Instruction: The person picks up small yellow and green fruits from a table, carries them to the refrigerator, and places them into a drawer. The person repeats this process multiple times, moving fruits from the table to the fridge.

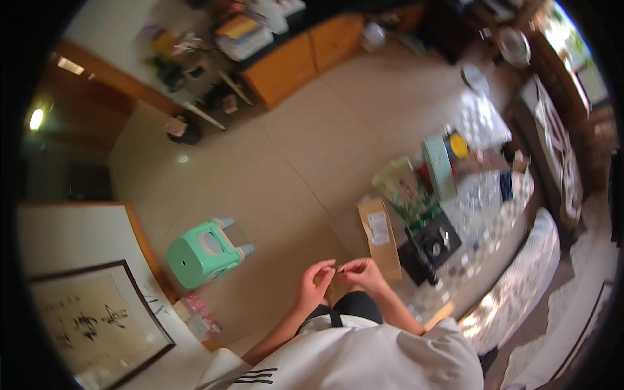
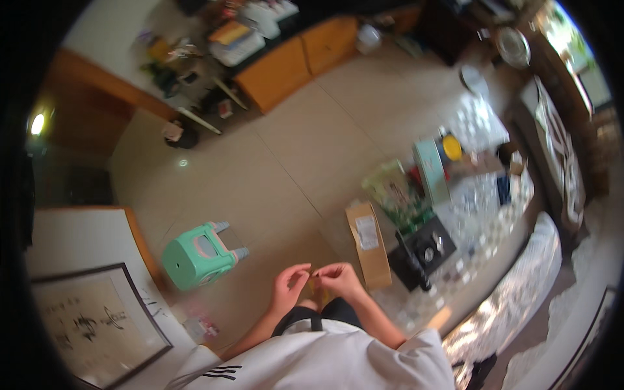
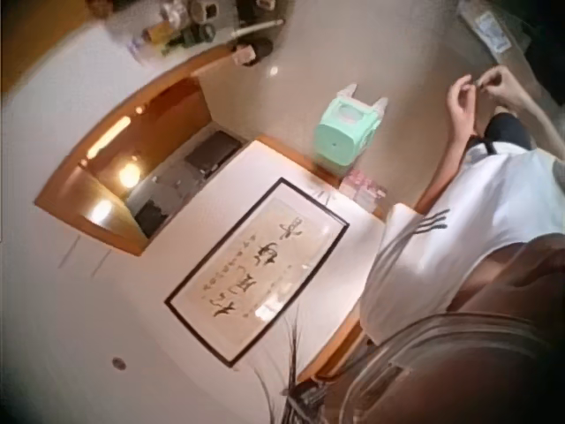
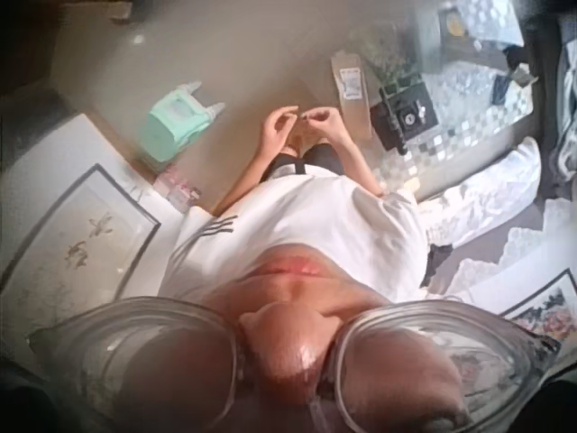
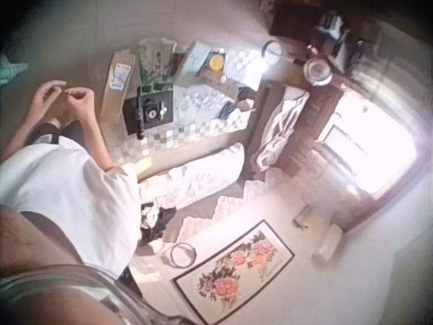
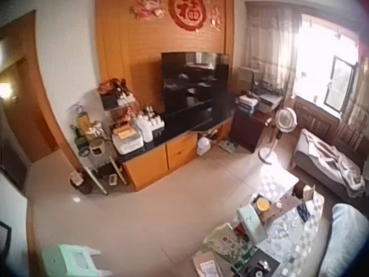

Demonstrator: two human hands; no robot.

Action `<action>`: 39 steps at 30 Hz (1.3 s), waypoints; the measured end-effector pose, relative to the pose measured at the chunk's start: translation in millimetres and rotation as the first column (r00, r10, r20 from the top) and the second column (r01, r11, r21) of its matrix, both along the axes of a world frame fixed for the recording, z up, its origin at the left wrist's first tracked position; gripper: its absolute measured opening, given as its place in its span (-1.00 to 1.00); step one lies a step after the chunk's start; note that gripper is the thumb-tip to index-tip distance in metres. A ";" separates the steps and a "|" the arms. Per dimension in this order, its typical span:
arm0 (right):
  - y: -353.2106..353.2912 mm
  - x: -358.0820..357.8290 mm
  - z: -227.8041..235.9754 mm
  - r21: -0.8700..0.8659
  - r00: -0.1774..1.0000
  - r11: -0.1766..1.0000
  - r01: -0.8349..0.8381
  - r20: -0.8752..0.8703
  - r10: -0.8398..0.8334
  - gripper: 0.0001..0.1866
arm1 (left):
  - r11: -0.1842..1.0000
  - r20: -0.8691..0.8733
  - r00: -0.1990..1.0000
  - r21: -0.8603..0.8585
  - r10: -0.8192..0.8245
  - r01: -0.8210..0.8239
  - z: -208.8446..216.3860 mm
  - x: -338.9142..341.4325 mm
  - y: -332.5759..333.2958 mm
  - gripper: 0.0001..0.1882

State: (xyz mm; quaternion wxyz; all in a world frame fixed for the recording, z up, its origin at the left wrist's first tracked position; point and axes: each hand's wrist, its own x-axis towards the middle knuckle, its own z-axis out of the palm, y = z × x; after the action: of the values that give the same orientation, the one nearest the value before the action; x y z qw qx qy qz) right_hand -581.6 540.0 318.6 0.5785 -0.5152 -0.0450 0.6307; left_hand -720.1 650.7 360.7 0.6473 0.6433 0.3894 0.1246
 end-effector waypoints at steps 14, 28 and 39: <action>232.4 -96.9 115.1 0.170 0.849 0.839 -0.517 0.228 0.477 -0.90 | 0.853 0.236 0.833 -0.294 0.501 -0.430 82.7 -138.1 154.9 -0.85; 543.3 -86.0 157.2 0.262 0.716 0.730 -0.631 0.559 0.418 -0.87 | 0.564 0.205 0.525 -0.309 0.826 -0.766 119.0 -120.3 413.6 -0.88; 738.4 -158.2 154.9 0.160 0.527 0.555 -0.816 0.601 0.601 -0.74 | 0.549 0.134 0.536 -0.310 0.834 -0.776 101.2 -187.2 595.9 -0.82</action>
State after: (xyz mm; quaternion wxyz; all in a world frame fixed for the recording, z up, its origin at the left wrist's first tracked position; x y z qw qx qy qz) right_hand -739.9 1278.3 473.5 0.3263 -0.4476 -0.5341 0.6386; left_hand -907.4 1246.7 461.8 0.6262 0.2935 0.5632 0.4522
